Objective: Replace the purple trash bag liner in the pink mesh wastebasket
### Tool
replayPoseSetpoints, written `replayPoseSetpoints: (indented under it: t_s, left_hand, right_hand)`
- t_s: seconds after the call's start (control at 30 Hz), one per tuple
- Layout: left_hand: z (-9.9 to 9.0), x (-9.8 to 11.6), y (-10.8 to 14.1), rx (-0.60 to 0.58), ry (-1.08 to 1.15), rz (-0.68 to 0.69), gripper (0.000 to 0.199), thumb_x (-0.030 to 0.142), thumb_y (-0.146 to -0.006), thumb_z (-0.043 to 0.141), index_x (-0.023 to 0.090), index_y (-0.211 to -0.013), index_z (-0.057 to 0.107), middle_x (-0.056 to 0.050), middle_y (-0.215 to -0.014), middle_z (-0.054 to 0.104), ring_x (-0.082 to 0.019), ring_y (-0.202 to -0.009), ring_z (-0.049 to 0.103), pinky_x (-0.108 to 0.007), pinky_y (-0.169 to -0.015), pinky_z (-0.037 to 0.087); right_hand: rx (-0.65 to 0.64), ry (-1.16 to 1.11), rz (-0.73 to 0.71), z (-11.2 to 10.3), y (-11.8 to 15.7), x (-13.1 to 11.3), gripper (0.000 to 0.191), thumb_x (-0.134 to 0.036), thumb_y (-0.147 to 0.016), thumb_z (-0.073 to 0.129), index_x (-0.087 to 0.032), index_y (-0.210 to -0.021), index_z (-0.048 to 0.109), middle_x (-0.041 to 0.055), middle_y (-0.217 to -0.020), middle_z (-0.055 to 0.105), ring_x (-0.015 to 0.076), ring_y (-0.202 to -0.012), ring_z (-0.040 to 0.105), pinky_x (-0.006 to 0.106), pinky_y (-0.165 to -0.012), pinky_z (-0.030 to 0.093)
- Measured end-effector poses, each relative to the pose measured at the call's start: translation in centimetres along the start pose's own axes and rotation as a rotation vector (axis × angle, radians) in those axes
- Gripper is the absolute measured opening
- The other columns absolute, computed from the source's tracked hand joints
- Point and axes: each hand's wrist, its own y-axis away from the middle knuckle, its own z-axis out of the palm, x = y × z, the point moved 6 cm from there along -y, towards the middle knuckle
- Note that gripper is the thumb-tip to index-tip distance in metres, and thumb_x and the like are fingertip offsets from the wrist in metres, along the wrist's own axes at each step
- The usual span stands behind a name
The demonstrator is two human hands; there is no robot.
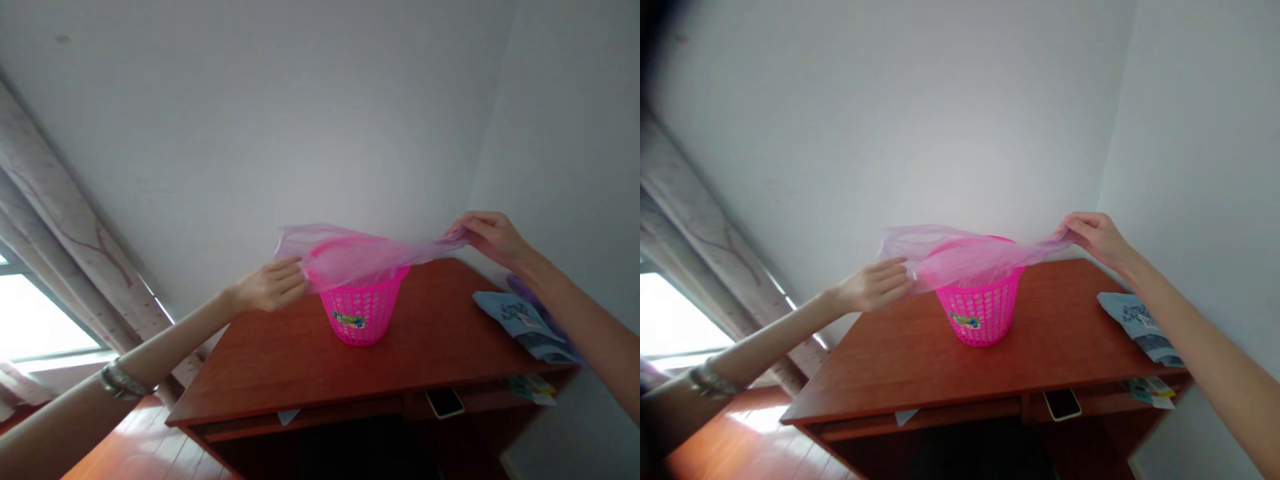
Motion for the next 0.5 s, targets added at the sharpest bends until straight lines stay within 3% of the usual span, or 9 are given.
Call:
replayPoseSetpoints:
  t_s: [0.1,0.2,0.33,0.4,0.5]
  left_hand:
    - [2.2,3.7,2.3,-0.055,0.011,0.142,0.025,0.008,-0.086,0.048,0.022,-0.094,0.067,-0.007,-0.1,0.069,-0.019,-0.099,0.062,-0.042,-0.104,0.045]
    - [4.8,5.4,3.3,-0.132,0.034,0.104,0.024,0.008,-0.085,0.048,0.021,-0.091,0.067,-0.009,-0.095,0.069,-0.021,-0.094,0.064,-0.039,-0.095,0.05]
    - [7.5,4.9,4.2,-0.214,0.046,-0.129,0.019,0.021,-0.086,0.049,0.02,-0.094,0.066,-0.01,-0.095,0.068,-0.021,-0.078,0.064,-0.035,-0.073,0.053]
    - [7.8,3.6,4.6,-0.136,0.012,-0.311,0.023,0.024,-0.088,0.045,0.019,-0.098,0.065,-0.011,-0.097,0.068,-0.022,-0.078,0.063,-0.035,-0.071,0.052]
    - [7.5,0.6,4.9,0.073,0.032,-0.618,0.028,0.021,-0.091,0.038,0.017,-0.102,0.064,-0.012,-0.095,0.066,-0.022,-0.083,0.063,-0.035,-0.073,0.052]
  right_hand:
    - [0.175,0.031,0.108,-0.8,2.8,3.1,0.028,-0.046,-0.074,0.072,-0.02,-0.082,0.072,0.0062,-0.088,0.068,0.0159,-0.079,0.065,0.028,-0.073,0.057]
    - [0.291,0.033,0.248,-1.0,5.8,7.4,0.03,-0.048,-0.071,0.073,-0.022,-0.084,0.071,0.0051,-0.09,0.068,0.0164,-0.075,0.065,0.028,-0.067,0.06]
    - [0.226,-0.001,0.453,-0.4,9.0,13.0,0.03,-0.048,-0.07,0.074,-0.02,-0.081,0.068,0.0076,-0.08,0.067,0.0185,-0.067,0.065,0.032,-0.059,0.061]
    - [0.23,-0.067,0.519,-0.5,9.7,14.8,0.027,-0.045,-0.073,0.073,-0.02,-0.081,0.066,0.0088,-0.078,0.067,0.0198,-0.066,0.066,0.034,-0.061,0.061]
    - [0.33,-0.315,0.547,-0.7,9.1,16.6,0.014,-0.034,-0.076,0.069,-0.023,-0.081,0.062,0.0074,-0.083,0.068,0.0202,-0.076,0.068,0.038,-0.075,0.061]
